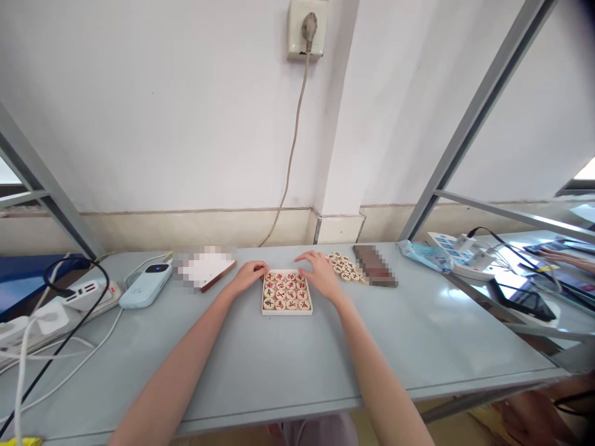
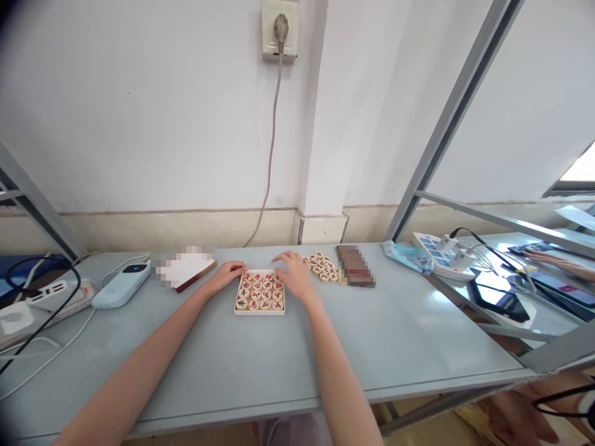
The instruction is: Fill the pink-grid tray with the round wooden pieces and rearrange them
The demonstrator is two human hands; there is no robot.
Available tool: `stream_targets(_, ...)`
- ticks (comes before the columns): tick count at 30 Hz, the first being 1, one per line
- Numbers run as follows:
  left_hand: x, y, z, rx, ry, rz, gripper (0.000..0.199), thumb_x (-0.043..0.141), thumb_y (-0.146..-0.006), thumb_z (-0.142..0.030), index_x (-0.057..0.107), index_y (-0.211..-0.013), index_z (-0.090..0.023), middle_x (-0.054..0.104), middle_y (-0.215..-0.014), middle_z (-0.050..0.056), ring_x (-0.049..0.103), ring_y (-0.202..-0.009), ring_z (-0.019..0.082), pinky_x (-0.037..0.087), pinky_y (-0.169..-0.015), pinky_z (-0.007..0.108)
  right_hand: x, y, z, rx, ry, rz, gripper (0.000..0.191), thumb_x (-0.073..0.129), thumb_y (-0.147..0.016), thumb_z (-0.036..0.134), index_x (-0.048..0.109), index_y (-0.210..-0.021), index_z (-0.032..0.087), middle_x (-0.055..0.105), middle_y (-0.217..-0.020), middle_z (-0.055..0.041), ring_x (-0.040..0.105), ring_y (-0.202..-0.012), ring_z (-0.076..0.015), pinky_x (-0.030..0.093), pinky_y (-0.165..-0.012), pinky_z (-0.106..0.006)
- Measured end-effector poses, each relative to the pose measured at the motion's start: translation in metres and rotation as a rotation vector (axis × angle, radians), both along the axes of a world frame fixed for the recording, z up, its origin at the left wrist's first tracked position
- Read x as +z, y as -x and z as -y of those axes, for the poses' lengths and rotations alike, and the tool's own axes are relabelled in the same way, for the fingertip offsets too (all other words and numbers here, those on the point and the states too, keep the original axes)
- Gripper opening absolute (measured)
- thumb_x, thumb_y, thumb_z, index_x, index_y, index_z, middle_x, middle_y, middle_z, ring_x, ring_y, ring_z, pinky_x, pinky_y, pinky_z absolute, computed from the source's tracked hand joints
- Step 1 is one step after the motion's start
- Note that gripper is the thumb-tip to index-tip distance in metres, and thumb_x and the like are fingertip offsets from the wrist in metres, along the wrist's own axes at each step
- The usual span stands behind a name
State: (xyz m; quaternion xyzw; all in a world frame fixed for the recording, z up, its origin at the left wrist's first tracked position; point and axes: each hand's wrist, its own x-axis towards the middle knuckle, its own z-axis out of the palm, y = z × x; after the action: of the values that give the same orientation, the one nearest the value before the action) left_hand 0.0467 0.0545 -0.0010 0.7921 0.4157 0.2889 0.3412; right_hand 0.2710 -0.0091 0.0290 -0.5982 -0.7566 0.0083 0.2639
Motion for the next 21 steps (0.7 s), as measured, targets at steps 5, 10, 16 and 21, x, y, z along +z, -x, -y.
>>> stream_targets(5, -0.004, 0.0, -0.003, -0.002, -0.044, 0.023, 0.025, 0.043, -0.077, -0.035, 0.058, -0.068, -0.016, 0.06, -0.069, 0.001, 0.054, -0.07, 0.016, 0.04, -0.067, 0.024, 0.004, 0.052, 0.021, 0.47, 0.24, -0.034, 0.022, 0.053, -0.082, 0.031, 0.063, -0.101, 0.028, 0.059, -0.112, -0.0028, 0.047, -0.111, -0.0212, 0.031, -0.093, -0.039)
stream_targets(10, -0.009, 0.002, -0.008, -0.001, -0.038, 0.019, 0.027, 0.044, -0.078, -0.037, 0.06, -0.072, -0.016, 0.062, -0.07, 0.001, 0.055, -0.07, 0.015, 0.041, -0.068, 0.024, 0.0, 0.055, 0.022, 0.522, 0.293, -0.132, 0.025, 0.045, -0.086, 0.021, 0.063, -0.102, 0.025, 0.061, -0.11, -0.0031, 0.052, -0.106, -0.0185, 0.035, -0.093, -0.036)
stream_targets(16, -0.009, 0.003, -0.007, 0.005, -0.011, 0.032, 0.029, 0.044, -0.077, -0.038, 0.063, -0.075, -0.016, 0.062, -0.07, 0.002, 0.056, -0.07, 0.016, 0.042, -0.07, 0.025, 0.0, 0.046, 0.015, 0.582, 0.382, -0.256, 0.032, 0.05, -0.077, 0.011, 0.062, -0.103, 0.023, 0.062, -0.11, -0.0013, 0.054, -0.101, -0.0151, 0.04, -0.088, -0.028)
stream_targets(21, -0.011, 0.004, -0.009, -0.008, -0.003, 0.058, 0.028, 0.045, -0.077, -0.037, 0.063, -0.075, -0.015, 0.062, -0.07, 0.002, 0.056, -0.07, 0.016, 0.042, -0.07, 0.025, 0.0, 0.044, 0.012, 0.494, 0.258, -0.201, 0.023, 0.053, -0.078, 0.019, 0.063, -0.098, 0.023, 0.063, -0.104, -0.0015, 0.056, -0.094, -0.0152, 0.04, -0.085, -0.029)
